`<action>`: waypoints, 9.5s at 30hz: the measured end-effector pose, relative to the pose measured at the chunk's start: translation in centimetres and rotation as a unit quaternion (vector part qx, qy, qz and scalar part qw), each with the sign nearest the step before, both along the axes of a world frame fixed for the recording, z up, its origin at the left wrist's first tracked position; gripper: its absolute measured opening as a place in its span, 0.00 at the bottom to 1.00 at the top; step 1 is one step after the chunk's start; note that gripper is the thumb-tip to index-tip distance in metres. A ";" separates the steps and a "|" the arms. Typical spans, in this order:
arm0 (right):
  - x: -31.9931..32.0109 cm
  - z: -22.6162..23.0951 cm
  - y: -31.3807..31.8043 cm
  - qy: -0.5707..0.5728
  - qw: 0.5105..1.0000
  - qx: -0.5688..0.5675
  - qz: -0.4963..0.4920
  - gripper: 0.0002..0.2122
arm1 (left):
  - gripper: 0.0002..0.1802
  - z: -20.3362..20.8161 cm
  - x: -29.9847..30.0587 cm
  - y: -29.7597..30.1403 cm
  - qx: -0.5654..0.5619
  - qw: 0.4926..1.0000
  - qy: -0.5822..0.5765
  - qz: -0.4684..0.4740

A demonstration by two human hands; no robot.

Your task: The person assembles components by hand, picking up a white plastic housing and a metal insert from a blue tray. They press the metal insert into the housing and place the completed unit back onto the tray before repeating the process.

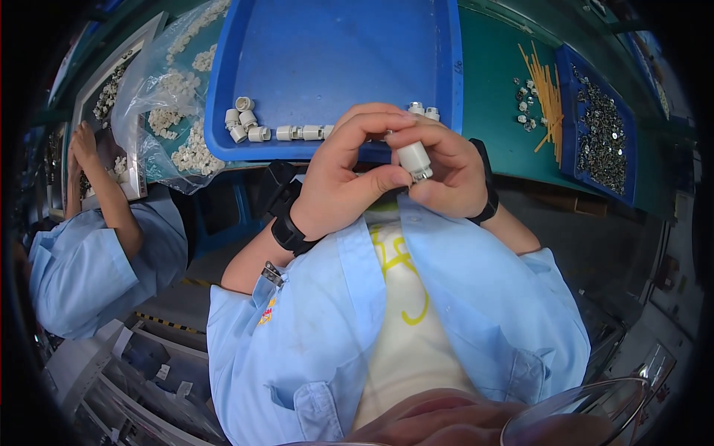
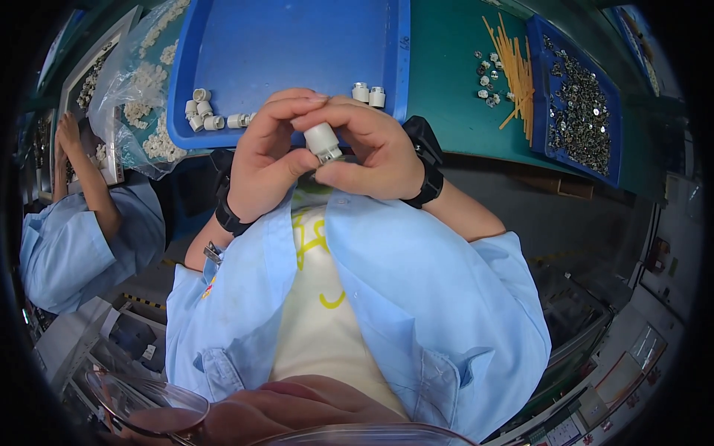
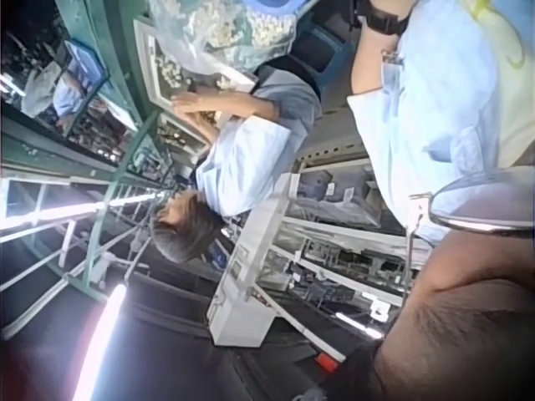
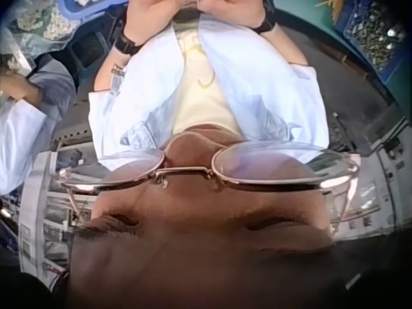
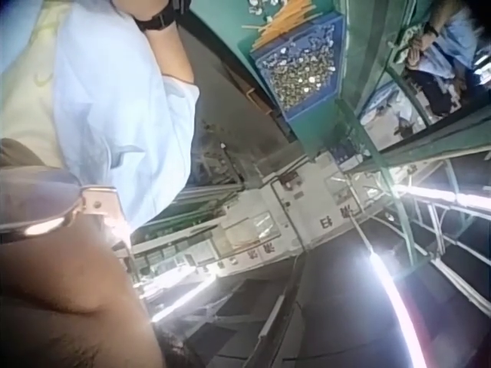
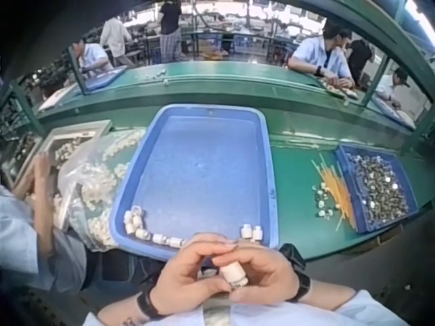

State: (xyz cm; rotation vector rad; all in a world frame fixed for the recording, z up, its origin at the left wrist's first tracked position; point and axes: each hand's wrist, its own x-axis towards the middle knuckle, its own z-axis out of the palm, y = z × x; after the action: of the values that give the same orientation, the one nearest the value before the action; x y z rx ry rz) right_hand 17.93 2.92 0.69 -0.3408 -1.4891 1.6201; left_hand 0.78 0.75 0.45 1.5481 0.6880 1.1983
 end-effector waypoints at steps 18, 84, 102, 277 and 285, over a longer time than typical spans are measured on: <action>-0.2 -0.3 -0.8 -0.090 0.991 0.060 -0.075 0.25 | 0.45 -0.4 1.3 0.1 0.068 0.996 0.052 -0.027; 11.7 -1.3 -3.0 -0.706 0.623 0.259 -0.214 0.10 | 0.09 -1.5 -0.4 1.2 0.062 0.976 0.198 0.063; 10.8 0.1 -1.1 -0.755 0.583 0.283 -0.098 0.08 | 0.11 -2.5 -0.6 1.4 0.112 0.977 0.169 0.064; 15.5 -1.0 11.3 -0.400 0.757 0.120 -0.502 0.07 | 0.10 -0.5 -0.9 2.8 0.088 0.900 0.406 0.135; 13.5 2.6 8.2 -0.048 0.918 -0.039 -0.391 0.11 | 0.10 0.8 -0.4 1.7 0.099 0.903 0.385 0.159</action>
State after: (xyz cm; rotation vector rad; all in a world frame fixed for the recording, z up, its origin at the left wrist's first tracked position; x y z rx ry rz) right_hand 31.41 11.15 3.24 -0.9398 -1.1303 1.0165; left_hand 0.36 2.45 1.21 2.1652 1.4124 0.8666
